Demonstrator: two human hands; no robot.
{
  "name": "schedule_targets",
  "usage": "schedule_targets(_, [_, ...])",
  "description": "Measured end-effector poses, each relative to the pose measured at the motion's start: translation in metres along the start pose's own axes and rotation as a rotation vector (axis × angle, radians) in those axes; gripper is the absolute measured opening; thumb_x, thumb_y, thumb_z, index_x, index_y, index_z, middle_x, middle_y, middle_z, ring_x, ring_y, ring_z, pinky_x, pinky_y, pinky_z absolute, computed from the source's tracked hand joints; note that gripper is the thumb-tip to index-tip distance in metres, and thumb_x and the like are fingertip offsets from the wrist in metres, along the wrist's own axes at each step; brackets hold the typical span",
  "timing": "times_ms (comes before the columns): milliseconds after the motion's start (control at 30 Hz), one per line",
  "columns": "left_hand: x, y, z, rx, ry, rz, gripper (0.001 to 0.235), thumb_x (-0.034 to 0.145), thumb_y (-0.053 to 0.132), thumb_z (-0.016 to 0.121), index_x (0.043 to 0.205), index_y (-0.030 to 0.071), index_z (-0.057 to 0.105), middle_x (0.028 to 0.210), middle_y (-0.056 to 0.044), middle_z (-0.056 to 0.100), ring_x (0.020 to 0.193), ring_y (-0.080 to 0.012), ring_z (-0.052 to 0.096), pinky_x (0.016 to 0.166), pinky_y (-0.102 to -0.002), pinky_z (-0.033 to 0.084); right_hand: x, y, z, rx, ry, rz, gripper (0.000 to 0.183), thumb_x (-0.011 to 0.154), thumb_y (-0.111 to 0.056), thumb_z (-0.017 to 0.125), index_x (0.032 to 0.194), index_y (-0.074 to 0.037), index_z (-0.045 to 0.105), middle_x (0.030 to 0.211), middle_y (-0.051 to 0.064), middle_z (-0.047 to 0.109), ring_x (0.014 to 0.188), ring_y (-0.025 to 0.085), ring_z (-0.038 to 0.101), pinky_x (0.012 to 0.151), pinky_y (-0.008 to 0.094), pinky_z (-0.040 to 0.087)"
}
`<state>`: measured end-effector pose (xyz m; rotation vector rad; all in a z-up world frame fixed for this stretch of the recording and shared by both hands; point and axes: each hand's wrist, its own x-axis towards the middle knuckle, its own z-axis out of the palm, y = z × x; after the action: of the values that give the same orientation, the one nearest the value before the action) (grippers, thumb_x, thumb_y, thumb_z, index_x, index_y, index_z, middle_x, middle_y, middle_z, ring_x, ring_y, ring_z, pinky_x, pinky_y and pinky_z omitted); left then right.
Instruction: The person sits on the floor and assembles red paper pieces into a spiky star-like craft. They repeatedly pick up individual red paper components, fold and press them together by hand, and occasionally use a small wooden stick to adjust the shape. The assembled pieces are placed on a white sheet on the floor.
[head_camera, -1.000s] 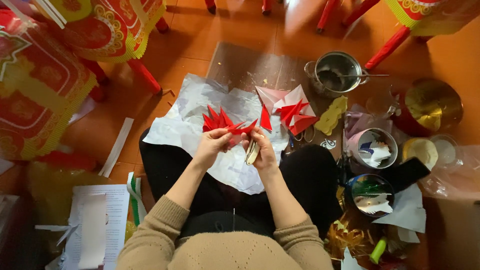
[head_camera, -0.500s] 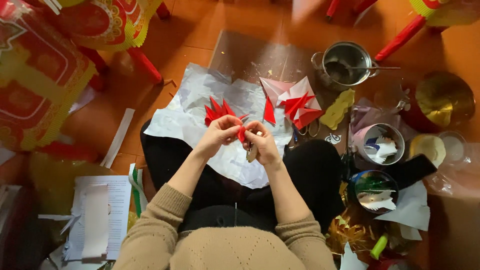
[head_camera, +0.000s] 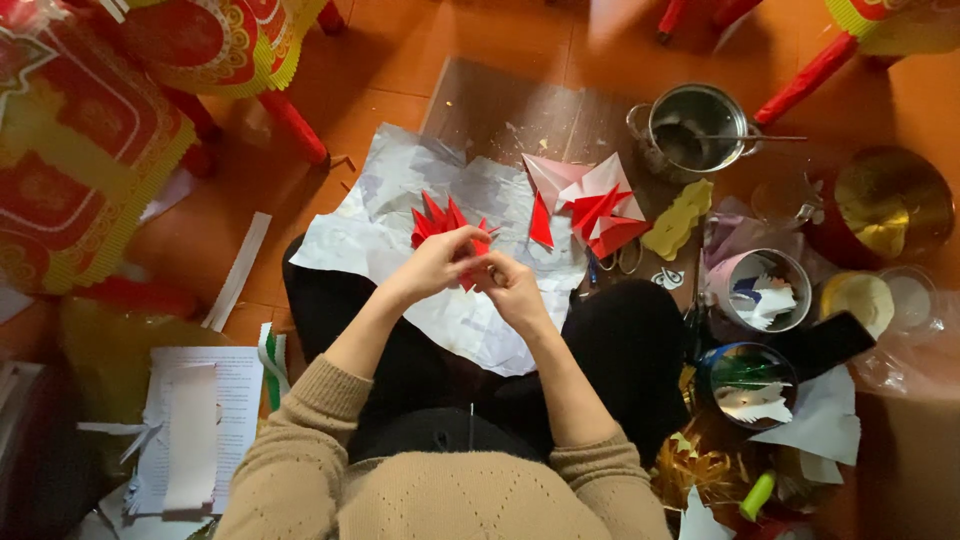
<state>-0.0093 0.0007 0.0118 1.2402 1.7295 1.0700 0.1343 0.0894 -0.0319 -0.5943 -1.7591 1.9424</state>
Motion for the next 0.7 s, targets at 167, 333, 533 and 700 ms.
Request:
schedule_targets(167, [-0.005,0.009,0.001,0.033,0.073,0.041,0.037,0.097,0.013,0.051,0.134,0.018,0.053,0.101,-0.016,0.068,0.091,-0.0368,0.067,0.078,-0.048,0.054,0.000,-0.003,0.000,-0.026,0.093,-0.029,0.014,0.084,-0.001,0.073,0.096,-0.008,0.071,0.068,0.010,0.066,0.062,0.015,0.064,0.063,0.026,0.053])
schedule_targets(333, [-0.012,-0.014,0.029,-0.435,0.282,-0.002,0.057,0.087,0.015,0.074,0.140,0.013,0.051,0.118,-0.014,0.066,0.096,-0.0208,0.068,0.079,-0.032,0.059,0.004,-0.008,-0.006,0.036,0.256,-0.129,0.022,0.081,0.001,0.076,0.099,-0.007,0.066,0.075,0.009,0.066,0.059,0.013,0.063,0.060,0.025,0.056])
schedule_targets(533, [-0.016,-0.025,0.044,-0.931,0.289,-0.403,0.020,0.090,0.015,0.071,0.100,-0.002,0.066,0.080,-0.017,0.071,0.068,-0.0209,0.073,0.061,-0.027,0.062,-0.006,-0.032,0.001,0.055,0.308,-0.191,0.028,0.079,0.003,0.077,0.103,-0.005,0.064,0.081,0.007,0.067,0.064,0.009,0.063,0.060,0.022,0.056])
schedule_targets(700, [-0.001,-0.071,0.056,-1.181,0.288,-0.562,0.017,0.087,0.023,0.075,0.096,0.010,0.068,0.074,-0.010,0.071,0.063,-0.0147,0.071,0.057,-0.019,0.059,-0.004,-0.037,0.003,0.130,0.185,-0.254,0.038,0.080,0.013,0.071,0.113,-0.001,0.059,0.084,0.014,0.066,0.063,0.022,0.070,0.057,0.029,0.061])
